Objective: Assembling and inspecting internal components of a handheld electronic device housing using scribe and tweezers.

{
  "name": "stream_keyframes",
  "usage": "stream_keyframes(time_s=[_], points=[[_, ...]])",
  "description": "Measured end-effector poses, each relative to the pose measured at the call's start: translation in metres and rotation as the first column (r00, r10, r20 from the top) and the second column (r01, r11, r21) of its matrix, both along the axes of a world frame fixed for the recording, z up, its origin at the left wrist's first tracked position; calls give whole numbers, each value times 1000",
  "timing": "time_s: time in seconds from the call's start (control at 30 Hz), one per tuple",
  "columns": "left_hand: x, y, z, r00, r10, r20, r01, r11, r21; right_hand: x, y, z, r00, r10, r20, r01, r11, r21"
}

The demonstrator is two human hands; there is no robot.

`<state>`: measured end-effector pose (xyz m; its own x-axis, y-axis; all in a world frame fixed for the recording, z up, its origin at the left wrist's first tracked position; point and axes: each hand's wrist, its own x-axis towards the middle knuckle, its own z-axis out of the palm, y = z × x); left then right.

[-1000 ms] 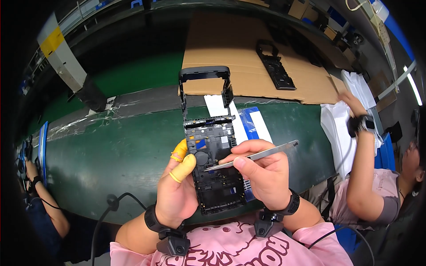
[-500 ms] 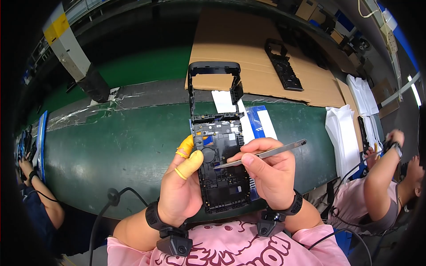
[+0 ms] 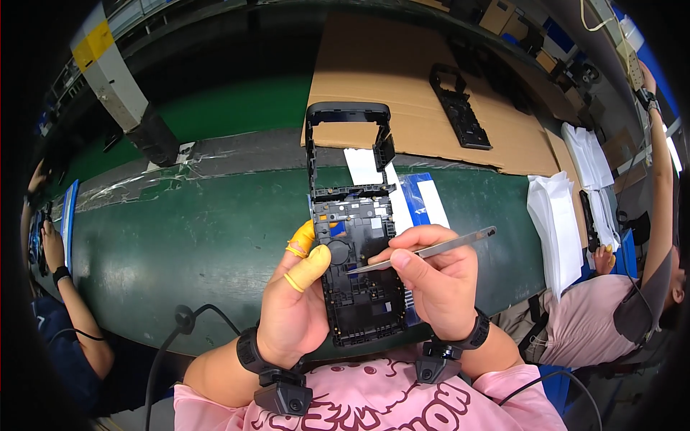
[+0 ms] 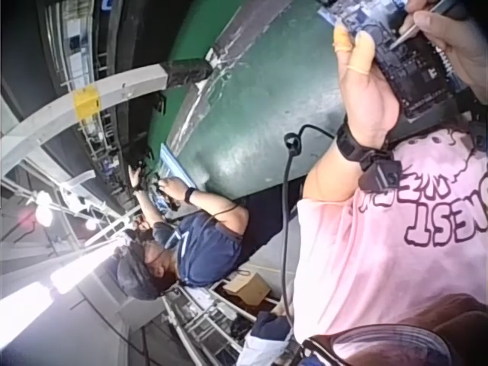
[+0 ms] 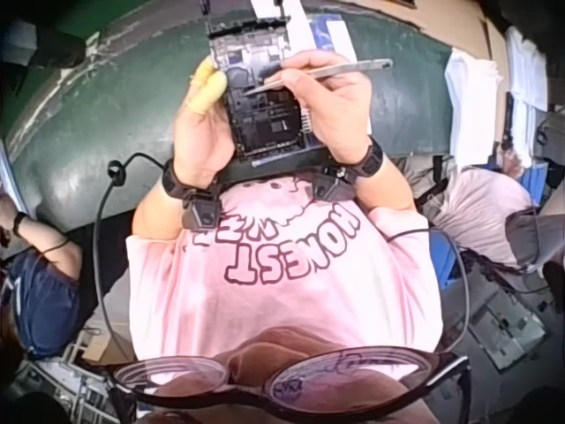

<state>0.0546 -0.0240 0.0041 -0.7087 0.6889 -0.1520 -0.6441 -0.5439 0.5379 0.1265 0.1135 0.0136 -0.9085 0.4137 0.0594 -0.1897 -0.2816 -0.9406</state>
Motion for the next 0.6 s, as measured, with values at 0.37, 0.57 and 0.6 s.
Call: stream_keyframes(time_s=[0.37, 0.57, 0.6], points=[[-1, 3, -3, 997, -5, -77, -1, 997, -76, 9, 19, 2, 985, -125, -115, 109, 985, -137], [-29, 13, -10, 994, -111, 12, 110, 970, -219, 51, 66, -13, 929, -333, -163, 315, 940, -128], [-45, 17, -13, 991, -130, 23, 132, 972, -195, 61, 74, -15, 922, -361, -138, 343, 929, -138]])
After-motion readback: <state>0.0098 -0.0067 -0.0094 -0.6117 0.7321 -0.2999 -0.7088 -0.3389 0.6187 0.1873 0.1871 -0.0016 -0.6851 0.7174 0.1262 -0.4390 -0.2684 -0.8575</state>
